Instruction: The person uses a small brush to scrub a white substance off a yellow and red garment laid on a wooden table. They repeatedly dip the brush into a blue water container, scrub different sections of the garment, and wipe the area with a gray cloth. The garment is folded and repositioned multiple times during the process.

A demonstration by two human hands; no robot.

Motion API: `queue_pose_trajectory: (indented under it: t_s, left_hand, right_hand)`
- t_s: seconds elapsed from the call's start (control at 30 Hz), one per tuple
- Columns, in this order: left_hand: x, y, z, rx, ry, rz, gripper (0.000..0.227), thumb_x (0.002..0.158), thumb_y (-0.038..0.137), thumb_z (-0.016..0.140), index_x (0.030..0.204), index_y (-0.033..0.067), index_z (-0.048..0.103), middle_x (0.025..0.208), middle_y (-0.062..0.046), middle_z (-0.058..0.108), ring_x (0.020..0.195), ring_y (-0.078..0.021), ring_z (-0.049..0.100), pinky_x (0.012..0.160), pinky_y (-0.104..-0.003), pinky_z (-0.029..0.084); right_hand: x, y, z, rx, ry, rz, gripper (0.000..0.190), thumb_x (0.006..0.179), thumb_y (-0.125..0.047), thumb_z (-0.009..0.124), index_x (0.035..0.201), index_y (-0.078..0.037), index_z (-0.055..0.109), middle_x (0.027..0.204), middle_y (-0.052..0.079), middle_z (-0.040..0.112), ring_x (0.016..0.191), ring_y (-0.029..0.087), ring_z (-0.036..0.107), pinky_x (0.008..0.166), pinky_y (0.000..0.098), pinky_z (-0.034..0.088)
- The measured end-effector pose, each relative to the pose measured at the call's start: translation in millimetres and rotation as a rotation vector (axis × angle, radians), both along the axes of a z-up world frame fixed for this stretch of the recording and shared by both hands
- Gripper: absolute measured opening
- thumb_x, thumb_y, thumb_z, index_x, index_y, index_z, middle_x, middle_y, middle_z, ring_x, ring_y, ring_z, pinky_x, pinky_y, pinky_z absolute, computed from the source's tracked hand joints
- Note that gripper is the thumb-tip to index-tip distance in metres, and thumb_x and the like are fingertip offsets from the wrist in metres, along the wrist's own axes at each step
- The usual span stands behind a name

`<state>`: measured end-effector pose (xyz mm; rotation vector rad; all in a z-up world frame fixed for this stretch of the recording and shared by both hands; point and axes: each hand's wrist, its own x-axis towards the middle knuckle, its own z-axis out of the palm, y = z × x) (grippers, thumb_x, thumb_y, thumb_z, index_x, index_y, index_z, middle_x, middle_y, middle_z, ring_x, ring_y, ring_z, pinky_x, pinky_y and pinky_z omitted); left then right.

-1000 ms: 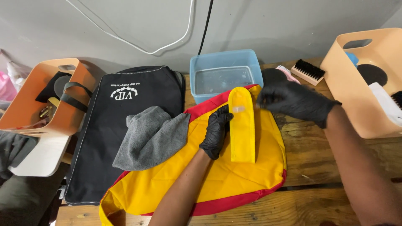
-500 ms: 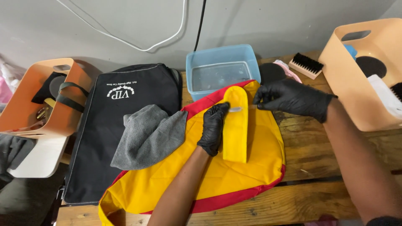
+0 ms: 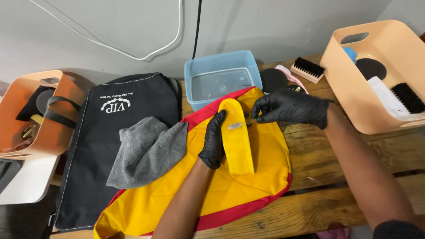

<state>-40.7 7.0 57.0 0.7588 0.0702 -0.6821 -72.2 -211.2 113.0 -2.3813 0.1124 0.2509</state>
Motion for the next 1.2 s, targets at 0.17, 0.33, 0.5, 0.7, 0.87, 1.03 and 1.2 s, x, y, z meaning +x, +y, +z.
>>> queue_pose_trajectory:
  t_s: [0.17, 0.33, 0.5, 0.7, 0.87, 1.03, 1.2]
  left_hand:
    - [7, -1, 7, 0.064, 0.022, 0.002, 0.039, 0.087, 0.026, 0.076, 0.121, 0.0075, 0.071, 0.107, -0.015, 0.076, 0.090, -0.0267, 0.075, 0.082, -0.041, 0.062]
    - [8, -4, -25, 0.096, 0.094, -0.071, 0.051, 0.081, 0.030, 0.080, 0.127, 0.0103, 0.069, 0.109, -0.018, 0.075, 0.094, -0.0308, 0.075, 0.085, -0.045, 0.061]
    - [15, -1, -26, -0.038, 0.209, -0.185, 0.057, 0.084, 0.049, 0.074, 0.112, -0.0014, 0.072, 0.096, -0.026, 0.075, 0.078, -0.0405, 0.074, 0.075, -0.052, 0.063]
    - [21, 1, -36, -0.054, 0.076, -0.323, 0.089, 0.086, 0.078, 0.053, 0.110, -0.0054, 0.071, 0.087, -0.028, 0.073, 0.077, -0.0394, 0.074, 0.079, -0.051, 0.063]
    - [2, 13, 25, -0.116, 0.032, -0.276, 0.074, 0.091, 0.067, 0.058, 0.112, -0.0034, 0.071, 0.088, -0.022, 0.074, 0.074, -0.0344, 0.074, 0.077, -0.043, 0.063]
    - [11, 14, 2, -0.153, -0.086, -0.368, 0.094, 0.091, 0.080, 0.043, 0.115, -0.0064, 0.070, 0.083, -0.026, 0.073, 0.072, -0.0361, 0.075, 0.072, -0.044, 0.065]
    - [26, 6, -27, -0.193, -0.155, -0.450, 0.104, 0.093, 0.084, 0.032, 0.120, -0.0102, 0.068, 0.079, -0.029, 0.071, 0.071, -0.0388, 0.075, 0.070, -0.044, 0.064]
  right_hand:
    - [7, -8, -6, -0.006, -0.162, 0.037, 0.027, 0.084, -0.029, 0.084, 0.111, -0.028, 0.080, 0.090, -0.004, 0.079, 0.087, 0.013, 0.075, 0.081, 0.0305, 0.058]
    - [11, -13, -16, 0.043, -0.108, 0.141, 0.025, 0.083, -0.032, 0.085, 0.108, -0.029, 0.082, 0.087, -0.011, 0.077, 0.085, 0.006, 0.071, 0.080, 0.0249, 0.058]
    - [8, -10, -14, 0.022, -0.132, 0.136, 0.025, 0.084, -0.035, 0.085, 0.108, -0.029, 0.080, 0.089, -0.007, 0.077, 0.088, 0.009, 0.073, 0.085, 0.0260, 0.058]
    - [7, -6, -24, 0.139, -0.107, 0.069, 0.034, 0.084, -0.030, 0.083, 0.117, -0.023, 0.077, 0.096, -0.001, 0.078, 0.097, 0.016, 0.073, 0.091, 0.0319, 0.058]
    - [-2, 4, -2, 0.014, 0.000, 0.117, 0.026, 0.077, -0.031, 0.088, 0.102, -0.026, 0.084, 0.087, -0.005, 0.081, 0.089, 0.015, 0.077, 0.086, 0.0304, 0.059]
    - [2, -2, -10, -0.018, -0.145, 0.080, 0.024, 0.080, -0.032, 0.086, 0.104, -0.026, 0.082, 0.086, -0.004, 0.079, 0.087, 0.013, 0.074, 0.083, 0.0290, 0.059]
    - [10, -5, -18, 0.042, -0.254, 0.067, 0.026, 0.083, -0.023, 0.082, 0.108, -0.024, 0.081, 0.088, -0.003, 0.078, 0.090, 0.014, 0.074, 0.083, 0.0294, 0.058]
